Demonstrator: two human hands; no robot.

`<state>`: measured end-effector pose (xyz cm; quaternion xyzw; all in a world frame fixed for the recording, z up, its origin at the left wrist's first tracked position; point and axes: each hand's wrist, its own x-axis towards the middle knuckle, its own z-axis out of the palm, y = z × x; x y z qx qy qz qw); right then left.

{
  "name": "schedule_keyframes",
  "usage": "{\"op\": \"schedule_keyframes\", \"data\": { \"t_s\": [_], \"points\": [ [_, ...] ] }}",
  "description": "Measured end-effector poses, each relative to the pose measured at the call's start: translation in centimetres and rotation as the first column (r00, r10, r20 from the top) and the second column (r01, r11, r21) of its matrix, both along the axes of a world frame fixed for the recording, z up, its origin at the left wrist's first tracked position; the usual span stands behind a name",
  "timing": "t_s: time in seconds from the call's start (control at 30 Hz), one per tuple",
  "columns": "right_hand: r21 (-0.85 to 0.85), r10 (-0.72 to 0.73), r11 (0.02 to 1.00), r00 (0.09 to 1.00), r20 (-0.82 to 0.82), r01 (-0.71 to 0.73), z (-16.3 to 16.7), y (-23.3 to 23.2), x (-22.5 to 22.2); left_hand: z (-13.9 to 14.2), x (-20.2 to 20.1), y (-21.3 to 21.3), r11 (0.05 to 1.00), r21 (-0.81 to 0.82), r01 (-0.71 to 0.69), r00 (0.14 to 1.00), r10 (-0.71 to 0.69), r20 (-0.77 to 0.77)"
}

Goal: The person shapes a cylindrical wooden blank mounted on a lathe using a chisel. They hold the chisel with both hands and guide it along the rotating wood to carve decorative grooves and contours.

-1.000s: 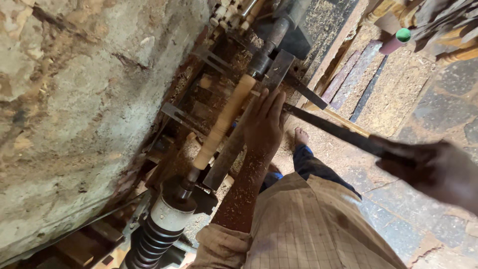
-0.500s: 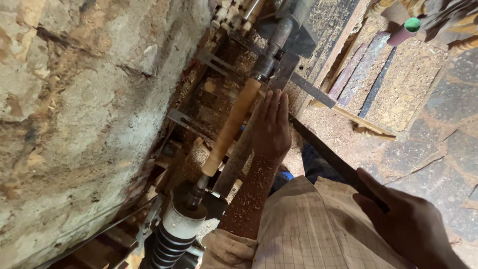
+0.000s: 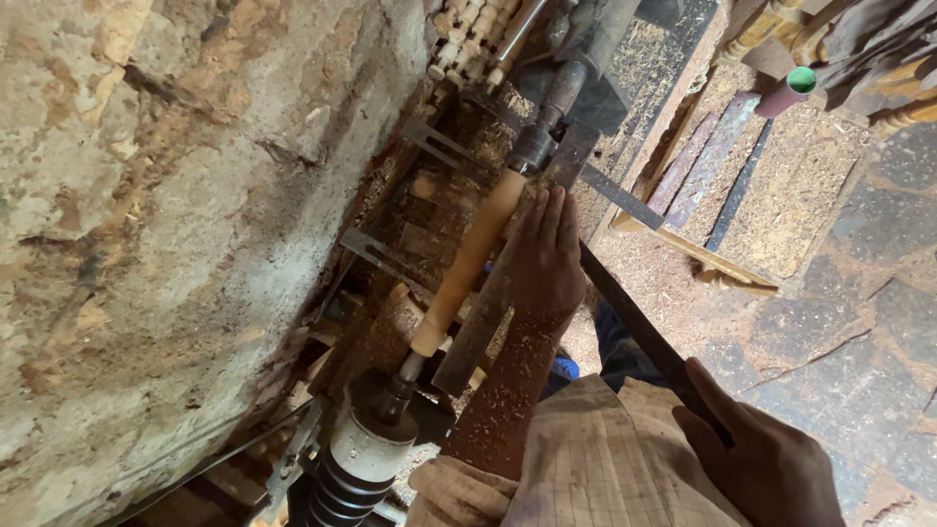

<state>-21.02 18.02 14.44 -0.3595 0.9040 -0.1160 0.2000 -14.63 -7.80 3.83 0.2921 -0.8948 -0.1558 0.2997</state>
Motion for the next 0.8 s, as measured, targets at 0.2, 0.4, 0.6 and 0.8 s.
{"op": "schedule_keyframes", "data": {
  "t_s": [0.2, 0.4, 0.6, 0.8],
  "points": [
    [0.189, -0.005, 0.982, 0.999, 0.039, -0.003, 0.2, -0.6, 0.1, -1.0, -0.6, -0.2, 1.000, 0.012, -0.022, 0.999, 0.022, 0.023],
    [-0.042, -0.019, 0.999, 0.999, -0.029, 0.018, -0.2, -0.2, 0.2, -2.2, -0.7, -0.3, 0.997, -0.050, -0.050, 0.997, 0.047, -0.069],
    [-0.044, 0.017, 0.999, 0.999, 0.030, -0.016, -0.7, -0.6, -0.8, -2.2, -1.6, -0.4, 0.993, -0.006, -0.122, 0.989, 0.121, -0.089],
    [0.140, 0.050, 0.989, 0.999, 0.021, -0.053, 1.1, -1.3, -2.5, -2.2, -1.8, -0.6, 0.990, -0.015, -0.142, 0.983, 0.140, -0.116]
  ]
}}
